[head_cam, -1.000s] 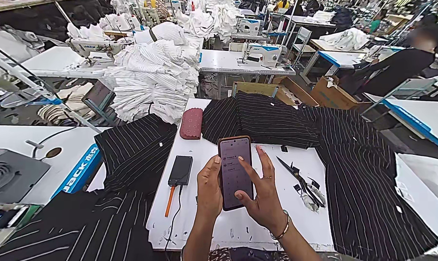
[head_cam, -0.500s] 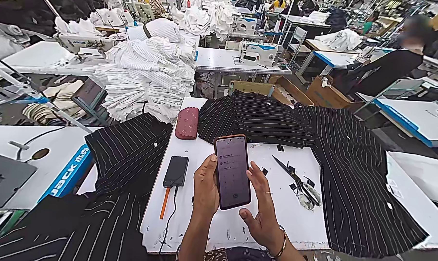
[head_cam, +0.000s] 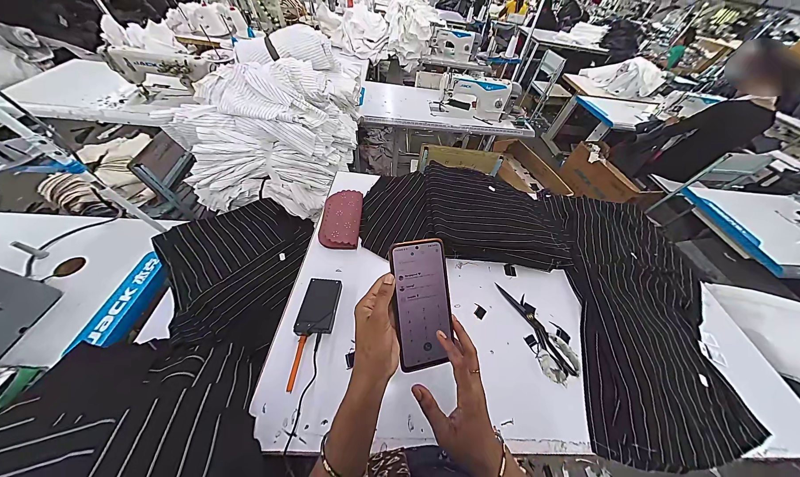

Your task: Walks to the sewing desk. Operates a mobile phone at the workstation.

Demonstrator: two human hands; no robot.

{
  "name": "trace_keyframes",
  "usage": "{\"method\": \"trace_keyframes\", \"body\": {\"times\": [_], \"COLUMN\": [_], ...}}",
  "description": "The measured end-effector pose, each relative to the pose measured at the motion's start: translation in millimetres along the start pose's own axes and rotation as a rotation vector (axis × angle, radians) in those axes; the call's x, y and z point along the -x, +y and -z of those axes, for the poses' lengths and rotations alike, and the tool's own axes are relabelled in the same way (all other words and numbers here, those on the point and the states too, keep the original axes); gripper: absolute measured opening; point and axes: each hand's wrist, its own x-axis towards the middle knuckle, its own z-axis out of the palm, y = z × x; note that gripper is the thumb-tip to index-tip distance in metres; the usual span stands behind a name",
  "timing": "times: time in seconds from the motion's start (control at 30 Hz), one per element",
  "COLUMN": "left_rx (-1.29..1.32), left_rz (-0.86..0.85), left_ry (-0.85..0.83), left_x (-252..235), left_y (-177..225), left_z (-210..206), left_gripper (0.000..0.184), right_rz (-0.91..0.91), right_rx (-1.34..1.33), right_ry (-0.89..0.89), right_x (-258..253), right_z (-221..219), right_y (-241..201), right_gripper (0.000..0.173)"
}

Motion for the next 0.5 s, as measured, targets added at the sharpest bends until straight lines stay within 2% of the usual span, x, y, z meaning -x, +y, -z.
{"method": "trace_keyframes", "body": {"times": [0.33,0.5], "left_rx": [0.006,0.015], "left_rz": [-0.014,-0.023], "left_ry": [0.080,0.086], "left_x": [-6.5,-6.0], "left_y": [-3.8,-4.6], "left_z": [9.7,11.1], "left_gripper": [0.035,0.035], "right_rz": [-0.029,0.006], "right_rx": [0.167,0.231], "right_ry": [-0.050,-0.046], "right_x": [17.5,17.1], "right_z": [-6.8,-8.2], "right_y": [2.0,1.0], "right_gripper": [0.052,0.053]}}
